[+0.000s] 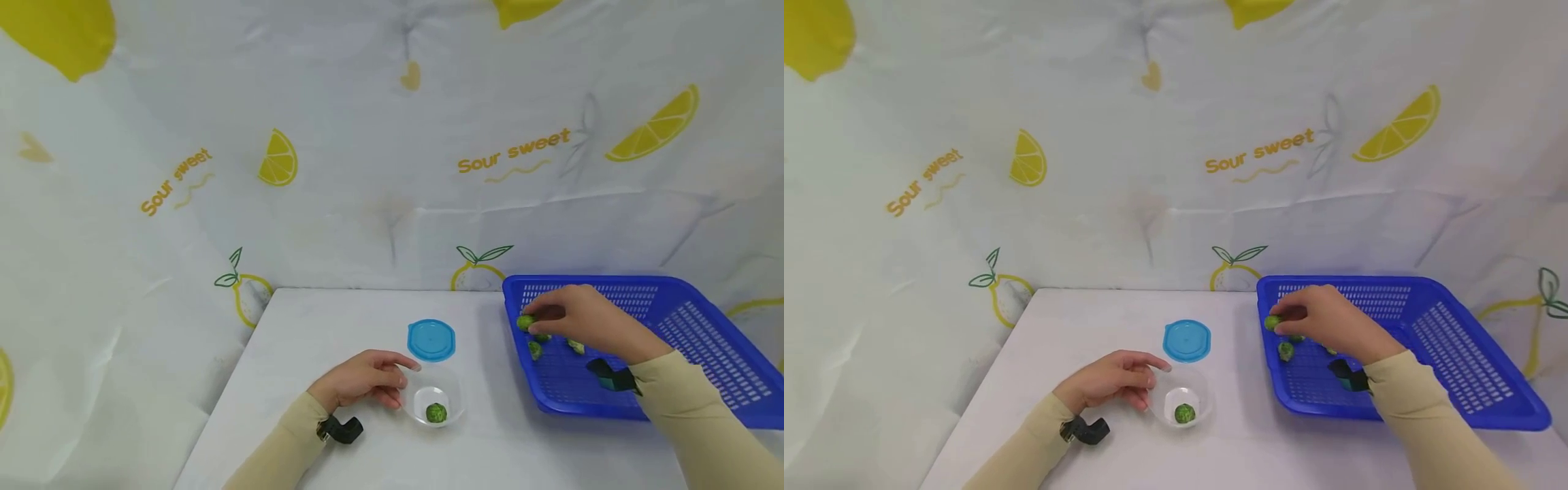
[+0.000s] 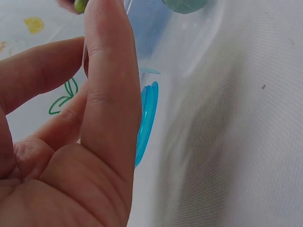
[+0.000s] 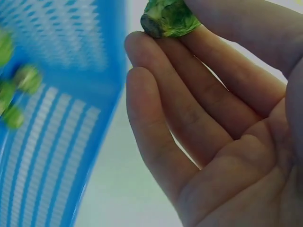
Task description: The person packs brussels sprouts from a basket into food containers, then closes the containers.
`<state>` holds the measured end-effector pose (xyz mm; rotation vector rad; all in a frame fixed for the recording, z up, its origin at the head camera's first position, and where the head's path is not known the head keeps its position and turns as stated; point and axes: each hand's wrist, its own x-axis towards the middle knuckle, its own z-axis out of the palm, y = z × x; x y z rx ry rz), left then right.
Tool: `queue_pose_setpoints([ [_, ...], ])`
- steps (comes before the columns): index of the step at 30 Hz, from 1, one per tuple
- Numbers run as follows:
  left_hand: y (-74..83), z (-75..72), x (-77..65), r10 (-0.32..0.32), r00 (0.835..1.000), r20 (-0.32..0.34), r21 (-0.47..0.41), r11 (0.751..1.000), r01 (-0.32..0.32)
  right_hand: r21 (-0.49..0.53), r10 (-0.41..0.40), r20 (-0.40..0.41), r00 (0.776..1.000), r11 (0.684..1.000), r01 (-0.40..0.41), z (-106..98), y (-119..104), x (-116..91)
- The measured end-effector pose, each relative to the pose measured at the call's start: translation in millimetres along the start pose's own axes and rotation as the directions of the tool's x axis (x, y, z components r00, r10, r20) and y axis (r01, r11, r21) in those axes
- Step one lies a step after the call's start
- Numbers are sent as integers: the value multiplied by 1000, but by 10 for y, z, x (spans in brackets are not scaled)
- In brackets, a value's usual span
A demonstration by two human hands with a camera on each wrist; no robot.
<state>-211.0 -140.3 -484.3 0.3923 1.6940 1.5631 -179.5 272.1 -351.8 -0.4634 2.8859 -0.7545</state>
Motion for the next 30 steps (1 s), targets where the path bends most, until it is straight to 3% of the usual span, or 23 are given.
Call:
queue_pose_setpoints([
  [5, 1, 2, 12, 3, 1000, 2, 2, 1000, -3, 54, -18, 6, 1000, 998, 18, 150, -271, 109],
  [17, -7, -22, 39, 6, 1000, 16, -3, 1000, -6, 164, -156, 38, 987, 975, 148, 666, -780, 322],
  [22, 8, -25, 36, 11, 1000, 25, -2, 1000, -11, 179, -207, 57, 977, 965, 194, 894, -903, 352],
  [30, -3, -22, 18, 14, 1000, 25, 1, 1000, -14, 180, -217, 87, 972, 963, 199, 1229, -990, 306],
])
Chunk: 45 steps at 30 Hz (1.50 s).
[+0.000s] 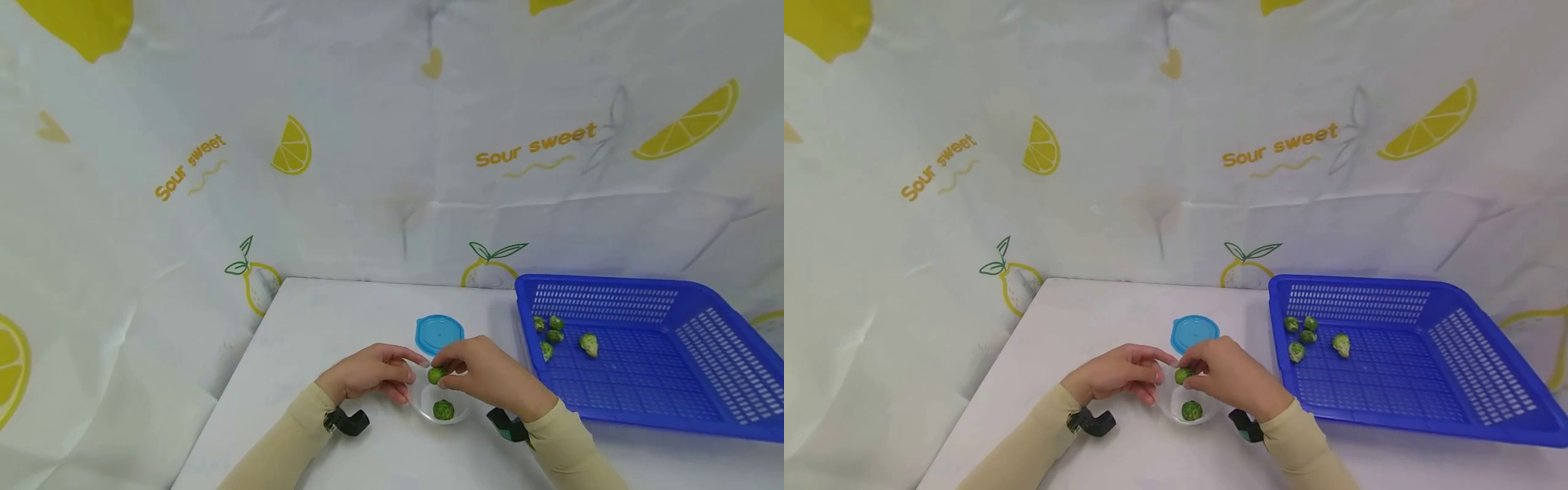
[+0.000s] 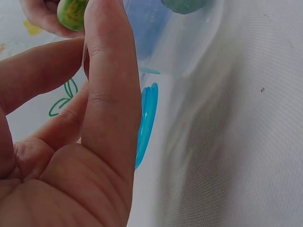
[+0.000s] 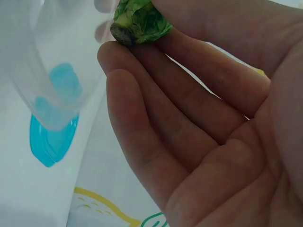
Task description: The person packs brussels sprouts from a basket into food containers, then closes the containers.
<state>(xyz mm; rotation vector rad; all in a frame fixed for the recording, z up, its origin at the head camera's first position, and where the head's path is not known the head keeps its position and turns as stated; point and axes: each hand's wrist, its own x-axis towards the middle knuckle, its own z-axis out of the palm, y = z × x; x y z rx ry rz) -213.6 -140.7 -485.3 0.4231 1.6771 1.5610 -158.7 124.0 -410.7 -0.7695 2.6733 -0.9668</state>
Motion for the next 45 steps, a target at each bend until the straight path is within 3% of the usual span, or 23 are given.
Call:
queue_pose_setpoints([
  [19, -9, 19, -53, -10, 1000, -1, 4, 1000, 10, 18, -75, 55, 996, 997, 74, 243, -21, -3],
  [26, 9, 12, -47, 0, 1000, 2, 4, 1000, 0, -51, -91, 43, 995, 994, 94, 251, -12, 18],
  [45, 31, 22, -25, -1, 1000, -3, 8, 1000, 1, -69, -65, 87, 994, 995, 71, 294, -33, 40],
])
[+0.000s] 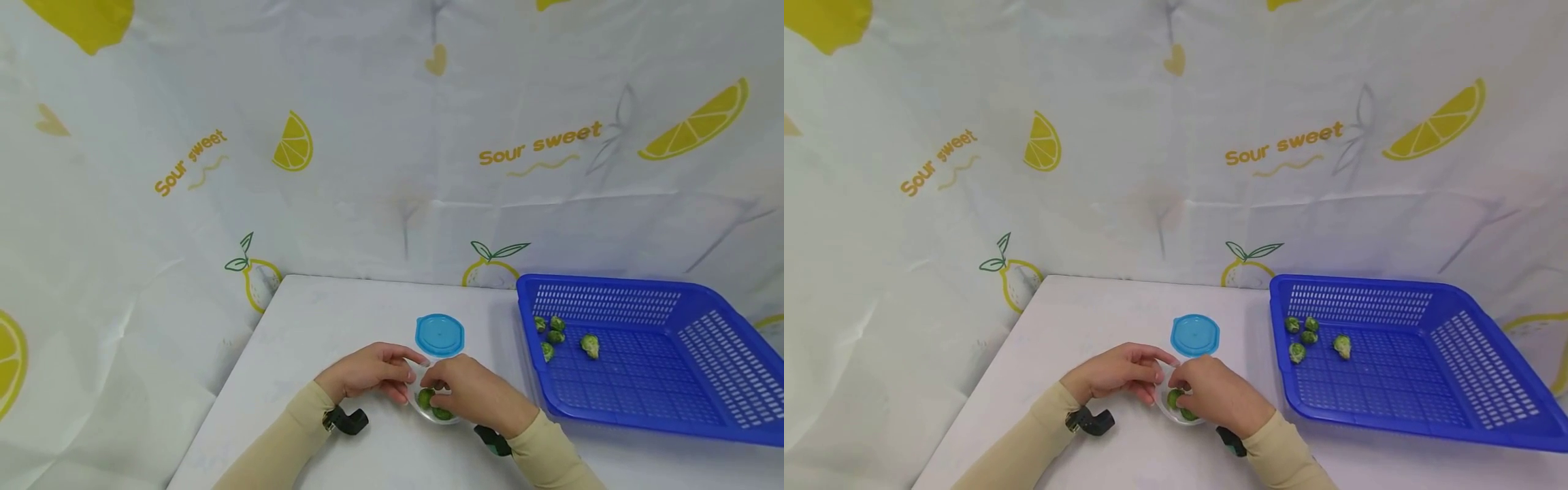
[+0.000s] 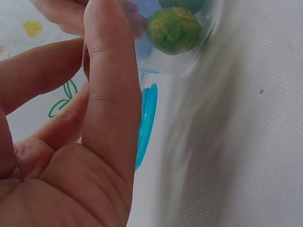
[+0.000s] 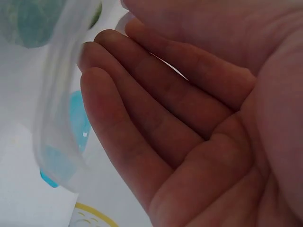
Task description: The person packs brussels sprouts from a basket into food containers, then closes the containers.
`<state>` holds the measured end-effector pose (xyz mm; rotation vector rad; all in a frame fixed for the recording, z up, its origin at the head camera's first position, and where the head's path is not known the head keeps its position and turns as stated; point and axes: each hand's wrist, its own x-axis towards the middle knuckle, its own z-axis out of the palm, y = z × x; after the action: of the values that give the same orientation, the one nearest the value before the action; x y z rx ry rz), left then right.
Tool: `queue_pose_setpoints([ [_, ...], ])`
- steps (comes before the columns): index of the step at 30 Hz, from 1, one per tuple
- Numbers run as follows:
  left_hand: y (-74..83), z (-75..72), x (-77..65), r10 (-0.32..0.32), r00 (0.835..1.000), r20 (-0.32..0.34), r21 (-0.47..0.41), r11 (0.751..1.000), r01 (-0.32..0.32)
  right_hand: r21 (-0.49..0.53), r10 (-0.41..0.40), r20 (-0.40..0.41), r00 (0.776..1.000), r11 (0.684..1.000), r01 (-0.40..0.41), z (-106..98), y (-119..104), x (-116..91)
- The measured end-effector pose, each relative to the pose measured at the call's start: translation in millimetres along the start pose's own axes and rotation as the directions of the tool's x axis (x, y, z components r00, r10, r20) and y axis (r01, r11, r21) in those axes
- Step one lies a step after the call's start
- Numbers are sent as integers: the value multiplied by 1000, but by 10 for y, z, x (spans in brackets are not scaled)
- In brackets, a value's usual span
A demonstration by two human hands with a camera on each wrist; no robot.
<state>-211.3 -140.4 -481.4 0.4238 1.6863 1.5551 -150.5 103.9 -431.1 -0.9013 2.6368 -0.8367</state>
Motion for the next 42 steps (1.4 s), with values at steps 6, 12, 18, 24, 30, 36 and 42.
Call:
queue_pose_setpoints([
  [6, -10, -19, -3, -6, 1000, -13, 12, 1000, 6, 11, 6, -36, 999, 1000, -6, -143, -20, -73],
  [12, -56, -47, -61, -11, 999, -34, 6, 1000, 12, -20, 16, -44, 999, 1000, -17, -405, 0, -163],
  [18, -87, -85, -105, -15, 999, -38, -10, 1000, 15, -63, 98, -98, 990, 993, -104, -847, 182, -368],
  [24, -91, -87, -125, -15, 999, -49, -18, 1000, 14, -62, 195, -110, 975, 977, -203, -1236, 589, -623],
  [30, -94, -71, -128, -16, 999, -47, -26, 1000, 15, -129, 255, -107, 961, 955, -268, -1474, 1118, -820],
  [36, -97, -53, -118, -13, 999, -40, -44, 999, 11, -143, 314, -81, 946, 936, -323, -1579, 1570, -910],
  [42, -96, -25, -91, -5, 1000, -28, -43, 999, 4, -136, 382, -55, 923, 913, -386, -1633, 1869, -975],
])
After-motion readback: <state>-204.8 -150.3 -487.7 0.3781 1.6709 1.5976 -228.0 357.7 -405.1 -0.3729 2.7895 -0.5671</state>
